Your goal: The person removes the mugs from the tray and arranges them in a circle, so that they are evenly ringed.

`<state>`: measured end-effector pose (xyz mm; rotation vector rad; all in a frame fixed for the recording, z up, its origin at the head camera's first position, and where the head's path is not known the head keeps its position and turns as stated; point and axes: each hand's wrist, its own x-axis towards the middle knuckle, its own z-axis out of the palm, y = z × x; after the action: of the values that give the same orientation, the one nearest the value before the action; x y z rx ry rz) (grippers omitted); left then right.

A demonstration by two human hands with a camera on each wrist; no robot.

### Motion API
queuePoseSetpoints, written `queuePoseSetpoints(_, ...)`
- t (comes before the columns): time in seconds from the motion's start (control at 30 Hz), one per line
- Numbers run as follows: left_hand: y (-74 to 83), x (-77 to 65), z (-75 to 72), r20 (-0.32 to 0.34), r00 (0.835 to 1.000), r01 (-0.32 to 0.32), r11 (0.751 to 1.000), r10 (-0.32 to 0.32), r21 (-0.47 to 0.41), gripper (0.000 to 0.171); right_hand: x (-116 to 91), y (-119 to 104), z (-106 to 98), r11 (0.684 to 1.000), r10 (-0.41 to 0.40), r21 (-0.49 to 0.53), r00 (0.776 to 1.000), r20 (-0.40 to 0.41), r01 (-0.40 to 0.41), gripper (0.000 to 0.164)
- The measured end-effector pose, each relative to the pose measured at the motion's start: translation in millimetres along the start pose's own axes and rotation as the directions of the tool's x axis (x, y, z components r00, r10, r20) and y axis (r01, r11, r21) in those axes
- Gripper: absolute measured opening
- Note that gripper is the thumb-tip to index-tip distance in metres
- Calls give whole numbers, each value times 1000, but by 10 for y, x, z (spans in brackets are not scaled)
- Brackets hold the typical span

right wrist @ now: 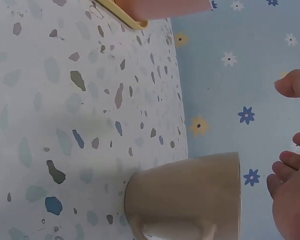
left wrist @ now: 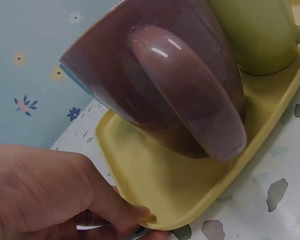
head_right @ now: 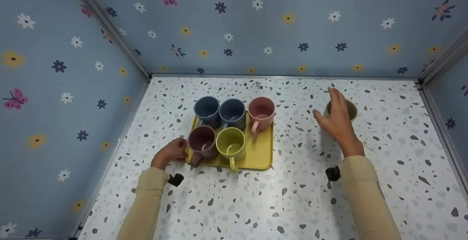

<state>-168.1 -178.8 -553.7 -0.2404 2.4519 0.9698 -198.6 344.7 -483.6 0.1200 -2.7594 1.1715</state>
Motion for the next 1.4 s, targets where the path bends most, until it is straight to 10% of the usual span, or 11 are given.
queuePoseSetpoints(1.4, 5, 20, 4, -8, 1000, 1, 1000, -1, 18, 25, 1, -414, 839, 986, -164, 55, 983, 79, 160, 83)
